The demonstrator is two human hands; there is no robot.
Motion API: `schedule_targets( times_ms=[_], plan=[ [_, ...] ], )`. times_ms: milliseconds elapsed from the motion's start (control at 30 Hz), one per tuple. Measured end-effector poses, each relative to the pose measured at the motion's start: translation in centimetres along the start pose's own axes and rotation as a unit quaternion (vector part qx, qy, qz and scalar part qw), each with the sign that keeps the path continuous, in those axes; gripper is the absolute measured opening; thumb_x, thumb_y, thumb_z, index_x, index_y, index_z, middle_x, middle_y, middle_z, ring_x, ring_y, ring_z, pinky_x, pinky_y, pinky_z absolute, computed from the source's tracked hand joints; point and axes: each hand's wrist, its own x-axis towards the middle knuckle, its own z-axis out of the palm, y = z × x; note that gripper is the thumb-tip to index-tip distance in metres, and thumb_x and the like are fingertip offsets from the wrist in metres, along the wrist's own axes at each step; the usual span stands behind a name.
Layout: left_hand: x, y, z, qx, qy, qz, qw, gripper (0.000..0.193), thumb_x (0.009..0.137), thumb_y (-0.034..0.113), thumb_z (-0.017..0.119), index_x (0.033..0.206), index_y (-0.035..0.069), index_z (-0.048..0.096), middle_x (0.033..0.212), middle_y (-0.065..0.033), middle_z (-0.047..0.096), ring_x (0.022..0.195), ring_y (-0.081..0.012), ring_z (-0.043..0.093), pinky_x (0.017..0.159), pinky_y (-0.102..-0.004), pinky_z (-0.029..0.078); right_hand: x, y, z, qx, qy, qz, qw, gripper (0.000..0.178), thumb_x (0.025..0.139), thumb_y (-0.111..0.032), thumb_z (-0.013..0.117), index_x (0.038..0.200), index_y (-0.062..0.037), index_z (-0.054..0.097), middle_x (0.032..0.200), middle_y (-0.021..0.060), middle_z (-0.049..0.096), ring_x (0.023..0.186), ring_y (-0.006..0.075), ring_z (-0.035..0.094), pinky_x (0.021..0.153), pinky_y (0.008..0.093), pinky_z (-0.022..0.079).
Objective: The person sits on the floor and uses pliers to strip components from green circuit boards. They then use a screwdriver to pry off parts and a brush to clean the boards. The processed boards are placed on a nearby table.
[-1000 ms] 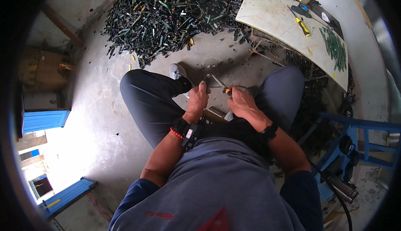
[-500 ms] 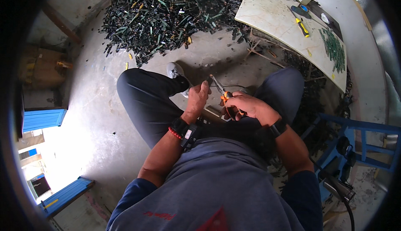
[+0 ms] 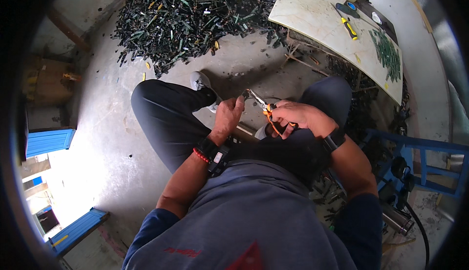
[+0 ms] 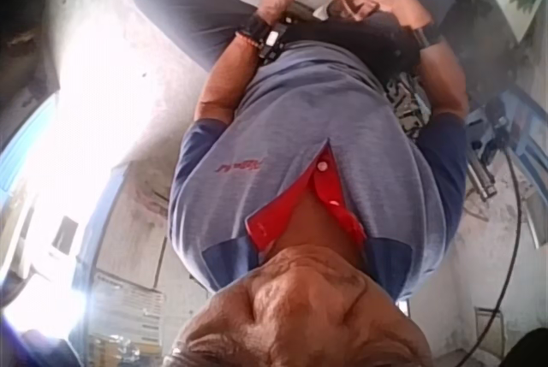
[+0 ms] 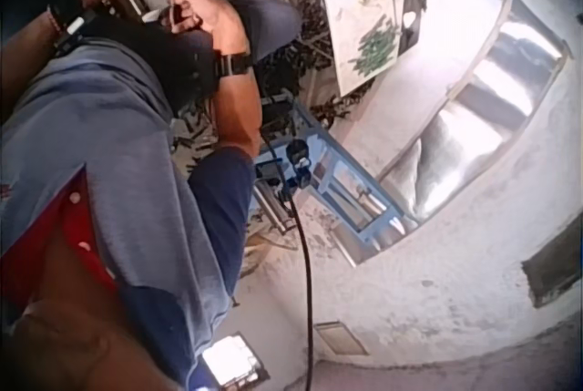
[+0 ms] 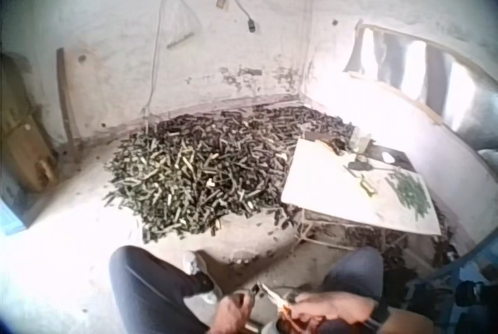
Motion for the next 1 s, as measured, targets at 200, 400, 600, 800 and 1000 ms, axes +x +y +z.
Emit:
schedule_targets(
  times_ms=[200,400,600,800,1000],
  plan=[
    [0.0,0.3,-0.2,0.019,-0.012,-0.031,0.999,0.044,0.09,0.035,0.05,0.074,-0.005,0.06,0.066,-0.0268,0.055,0.067,-0.0443,0.056,0.062,-0.0467,0.043,-1.0,-1.4,-0.4,-0.068,0.013,0.03,0.997,0.031,0.079,-0.016,0.05,0.104,0.0031,0.05,0.09,0.0167,0.064,0.079,0.0252,0.066,0.061,0.0341,0.053],
    [0.0,0.3,0.0,0.03,-0.034,-0.04,0.998,0.045,0.09,0.036,0.05,0.074,-0.005,0.06,0.068,-0.027,0.056,0.069,-0.0444,0.057,0.063,-0.0471,0.043,-0.9,-1.9,-1.0,-0.091,-0.001,0.042,0.995,0.031,0.078,-0.016,0.051,0.103,0.0035,0.05,0.09,0.0174,0.064,0.079,0.0253,0.066,0.06,0.0351,0.054],
    [0.1,-0.3,0.2,0.033,-0.039,-0.035,0.998,0.044,0.089,0.036,0.051,0.074,-0.005,0.06,0.069,-0.0271,0.056,0.07,-0.0447,0.057,0.064,-0.0474,0.044,-0.7,-2.1,-1.2,-0.107,0.0,0.05,0.993,0.033,0.078,-0.018,0.053,0.103,0.0039,0.049,0.09,0.0181,0.064,0.077,0.0256,0.066,0.06,0.0359,0.054],
    [0.1,0.1,0.4,0.054,-0.026,-0.022,0.998,0.042,0.089,0.035,0.051,0.074,-0.003,0.062,0.067,-0.0263,0.057,0.069,-0.0438,0.058,0.063,-0.0482,0.045,-0.4,-2.1,-1.7,-0.121,-0.009,0.059,0.991,0.034,0.078,-0.02,0.053,0.103,0.0032,0.049,0.086,0.0171,0.065,0.075,0.0251,0.066,0.059,0.0355,0.053],
    [-0.3,0.4,0.7,0.117,-0.008,0.02,0.993,0.038,0.087,0.032,0.053,0.072,-0.003,0.061,0.067,-0.026,0.056,0.07,-0.0435,0.058,0.062,-0.0477,0.045,-0.6,-2.4,-1.9,-0.126,-0.021,0.07,0.989,0.031,0.079,-0.023,0.054,0.098,0.0015,0.054,0.084,0.016,0.065,0.074,0.0236,0.066,0.058,0.0341,0.052]
  ],
)
